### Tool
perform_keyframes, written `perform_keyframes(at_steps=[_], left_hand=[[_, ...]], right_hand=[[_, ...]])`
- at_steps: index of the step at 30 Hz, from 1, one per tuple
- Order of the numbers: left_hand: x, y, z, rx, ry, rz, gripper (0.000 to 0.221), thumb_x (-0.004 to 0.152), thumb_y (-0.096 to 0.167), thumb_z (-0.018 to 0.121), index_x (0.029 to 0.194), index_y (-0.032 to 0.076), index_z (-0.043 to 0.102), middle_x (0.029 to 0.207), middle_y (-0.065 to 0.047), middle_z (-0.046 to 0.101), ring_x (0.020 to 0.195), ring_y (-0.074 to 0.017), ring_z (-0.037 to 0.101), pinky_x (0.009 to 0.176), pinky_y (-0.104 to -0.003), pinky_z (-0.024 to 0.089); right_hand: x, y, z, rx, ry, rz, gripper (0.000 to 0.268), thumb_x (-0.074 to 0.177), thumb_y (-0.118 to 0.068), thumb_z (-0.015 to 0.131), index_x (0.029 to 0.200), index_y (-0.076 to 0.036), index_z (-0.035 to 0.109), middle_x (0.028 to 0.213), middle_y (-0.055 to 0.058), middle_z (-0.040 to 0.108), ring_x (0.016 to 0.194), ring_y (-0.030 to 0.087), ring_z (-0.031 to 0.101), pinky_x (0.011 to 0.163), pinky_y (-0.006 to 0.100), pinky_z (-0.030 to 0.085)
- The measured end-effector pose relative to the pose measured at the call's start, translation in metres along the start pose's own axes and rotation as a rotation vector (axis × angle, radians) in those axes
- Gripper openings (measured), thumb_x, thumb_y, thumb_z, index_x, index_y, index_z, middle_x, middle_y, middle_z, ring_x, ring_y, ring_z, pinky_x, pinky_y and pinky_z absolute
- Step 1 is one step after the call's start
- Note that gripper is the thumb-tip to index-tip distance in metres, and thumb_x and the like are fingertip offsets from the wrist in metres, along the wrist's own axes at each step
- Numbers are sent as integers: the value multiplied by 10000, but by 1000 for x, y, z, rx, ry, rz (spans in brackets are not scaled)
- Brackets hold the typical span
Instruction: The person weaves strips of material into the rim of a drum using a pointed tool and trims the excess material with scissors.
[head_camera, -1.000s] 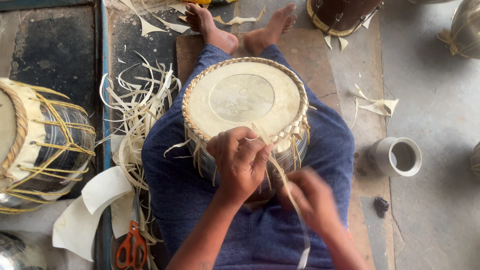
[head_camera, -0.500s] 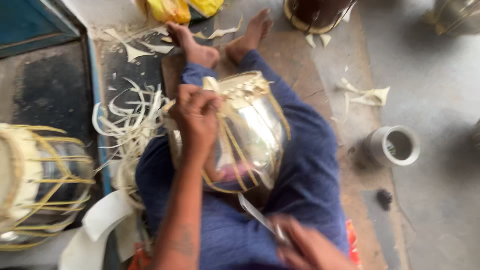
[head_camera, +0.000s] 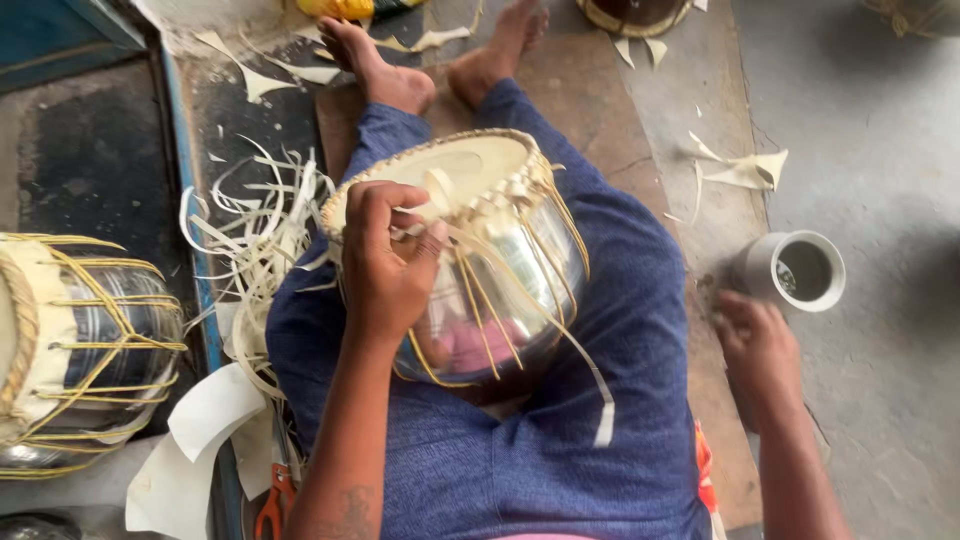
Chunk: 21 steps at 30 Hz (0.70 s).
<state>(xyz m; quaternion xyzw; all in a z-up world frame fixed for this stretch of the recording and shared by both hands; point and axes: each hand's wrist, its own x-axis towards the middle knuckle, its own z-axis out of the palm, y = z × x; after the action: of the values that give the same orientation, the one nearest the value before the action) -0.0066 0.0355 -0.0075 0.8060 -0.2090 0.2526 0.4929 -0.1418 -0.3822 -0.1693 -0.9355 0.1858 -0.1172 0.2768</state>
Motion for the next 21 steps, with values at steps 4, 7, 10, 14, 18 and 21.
perform_keyframes(at_steps=[4,7,10,14,18,21], left_hand=[[3,9,0,-59,-24,-185,420,891,117,757,1229,6,535,1209,-104,573,845,-192,694,759,-322,574],[7,12,-4,32,-128,-187,318,924,136,755,1192,7,643,1175,-113,624,872,-213,711,750,-328,588],[3,16,-8,5,-163,-163,258,920,129,750,1145,17,692,1112,-106,676,895,-216,727,779,-327,599],[-4,17,-12,-4,-125,-87,241,884,97,766,1111,36,714,1030,-86,712,920,-223,718,797,-344,582],[-7,19,-12,-46,-62,-1,226,866,68,775,1090,93,748,994,-37,729,913,-221,685,810,-338,567],[-8,17,-13,-17,-53,9,187,877,89,784,1059,129,761,976,-6,714,902,-203,664,842,-354,542]], right_hand=[[16,-172,-31,445,-38,-332,189,980,-128,694,1161,-77,716,1116,99,731,990,176,739,797,319,607],[19,-269,-27,322,-176,-546,148,942,-200,716,1005,-67,733,890,114,704,751,248,698,662,358,560],[15,-315,-17,199,-155,-600,236,908,-274,739,854,-48,692,800,119,689,706,307,676,636,413,522],[18,-312,-8,196,-260,-580,249,906,-275,724,819,-47,677,716,117,642,620,271,633,562,398,485],[7,-275,-21,389,-584,-473,243,897,-251,688,752,-60,651,567,27,558,515,135,535,476,325,435],[-3,-262,-37,514,-682,-355,264,903,-239,725,734,-50,650,609,15,528,553,122,480,500,304,404]])
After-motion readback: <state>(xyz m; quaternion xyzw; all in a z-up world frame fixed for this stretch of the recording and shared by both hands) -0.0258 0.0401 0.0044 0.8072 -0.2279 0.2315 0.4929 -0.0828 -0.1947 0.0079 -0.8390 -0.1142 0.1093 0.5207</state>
